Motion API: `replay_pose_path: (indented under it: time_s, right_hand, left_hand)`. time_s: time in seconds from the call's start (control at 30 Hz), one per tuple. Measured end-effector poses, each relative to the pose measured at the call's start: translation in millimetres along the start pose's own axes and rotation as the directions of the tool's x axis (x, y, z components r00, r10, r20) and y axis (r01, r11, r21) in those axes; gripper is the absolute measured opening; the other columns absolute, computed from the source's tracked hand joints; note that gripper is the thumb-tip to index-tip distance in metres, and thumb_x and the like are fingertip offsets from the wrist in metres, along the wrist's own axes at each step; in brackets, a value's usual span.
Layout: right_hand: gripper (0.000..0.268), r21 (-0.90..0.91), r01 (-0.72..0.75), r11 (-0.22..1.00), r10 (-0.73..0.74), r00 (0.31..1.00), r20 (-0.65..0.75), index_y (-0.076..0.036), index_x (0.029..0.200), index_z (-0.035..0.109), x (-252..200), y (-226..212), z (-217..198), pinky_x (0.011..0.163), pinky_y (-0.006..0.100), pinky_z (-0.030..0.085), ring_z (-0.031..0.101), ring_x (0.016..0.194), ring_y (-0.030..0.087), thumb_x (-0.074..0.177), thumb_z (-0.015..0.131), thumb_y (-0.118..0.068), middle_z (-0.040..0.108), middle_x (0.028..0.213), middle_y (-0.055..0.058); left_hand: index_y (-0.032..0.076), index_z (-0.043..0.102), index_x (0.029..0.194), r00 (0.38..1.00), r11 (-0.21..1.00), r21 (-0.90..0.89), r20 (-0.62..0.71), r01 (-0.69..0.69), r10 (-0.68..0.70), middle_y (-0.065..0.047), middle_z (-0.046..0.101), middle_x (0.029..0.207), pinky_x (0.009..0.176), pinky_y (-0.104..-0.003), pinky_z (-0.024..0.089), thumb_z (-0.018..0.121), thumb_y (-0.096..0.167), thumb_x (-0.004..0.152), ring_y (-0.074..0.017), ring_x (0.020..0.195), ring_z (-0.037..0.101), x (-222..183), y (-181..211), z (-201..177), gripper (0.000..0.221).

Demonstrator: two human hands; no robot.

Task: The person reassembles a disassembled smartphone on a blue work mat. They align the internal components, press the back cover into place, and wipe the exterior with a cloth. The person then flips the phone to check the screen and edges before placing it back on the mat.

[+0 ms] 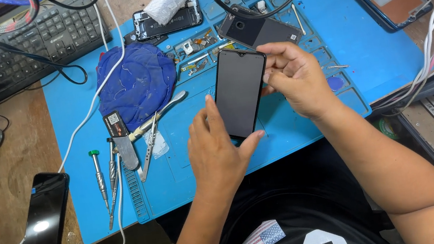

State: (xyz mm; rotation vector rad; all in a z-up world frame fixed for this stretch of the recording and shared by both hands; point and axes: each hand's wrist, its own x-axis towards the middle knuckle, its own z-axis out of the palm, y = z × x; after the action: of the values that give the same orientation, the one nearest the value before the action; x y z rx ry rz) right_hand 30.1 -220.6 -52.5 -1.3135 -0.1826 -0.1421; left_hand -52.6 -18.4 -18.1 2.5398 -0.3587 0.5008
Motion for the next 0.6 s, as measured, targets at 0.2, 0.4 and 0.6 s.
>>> replay_pose_path:
  time_s: [0.2,0.4,0.6]
  right_hand:
    - [0.039,-0.139,0.082,0.987,-0.092,0.994,-0.066,0.007,0.127,0.062,-11,-10,3,0.069,0.043,0.067,0.069,0.081,0.025,0.090,0.053,0.014,0.071,0.092,0.026]
    - [0.032,-0.175,0.140,0.975,-0.154,0.986,-0.070,0.008,0.119,0.066,-17,-15,2,0.071,0.045,0.067,0.074,0.077,0.029,0.091,0.052,0.011,0.071,0.086,0.025]
    - [0.028,-0.164,0.199,0.966,-0.214,0.973,-0.085,0.010,0.115,0.069,-23,-17,2,0.073,0.046,0.066,0.073,0.078,0.028,0.092,0.054,0.013,0.073,0.086,0.028]
  left_hand:
    - [-0.017,0.030,0.152,0.999,0.999,0.024,-0.031,-0.043,0.044,-0.036,0.056,0.120,0.069,-0.050,0.055,0.093,0.026,0.074,-0.0463,0.098,0.064,12,20,6,0.109]
    - [-0.012,0.028,0.155,0.988,0.992,0.049,-0.094,-0.118,0.122,-0.034,0.057,0.123,0.068,-0.051,0.060,0.094,0.018,0.071,-0.0483,0.105,0.066,11,19,4,0.110]
    - [-0.007,0.035,0.153,0.970,0.974,0.114,-0.123,-0.197,0.211,-0.031,0.059,0.125,0.077,-0.049,0.063,0.095,0.018,0.069,-0.0449,0.110,0.066,13,3,1,0.106]
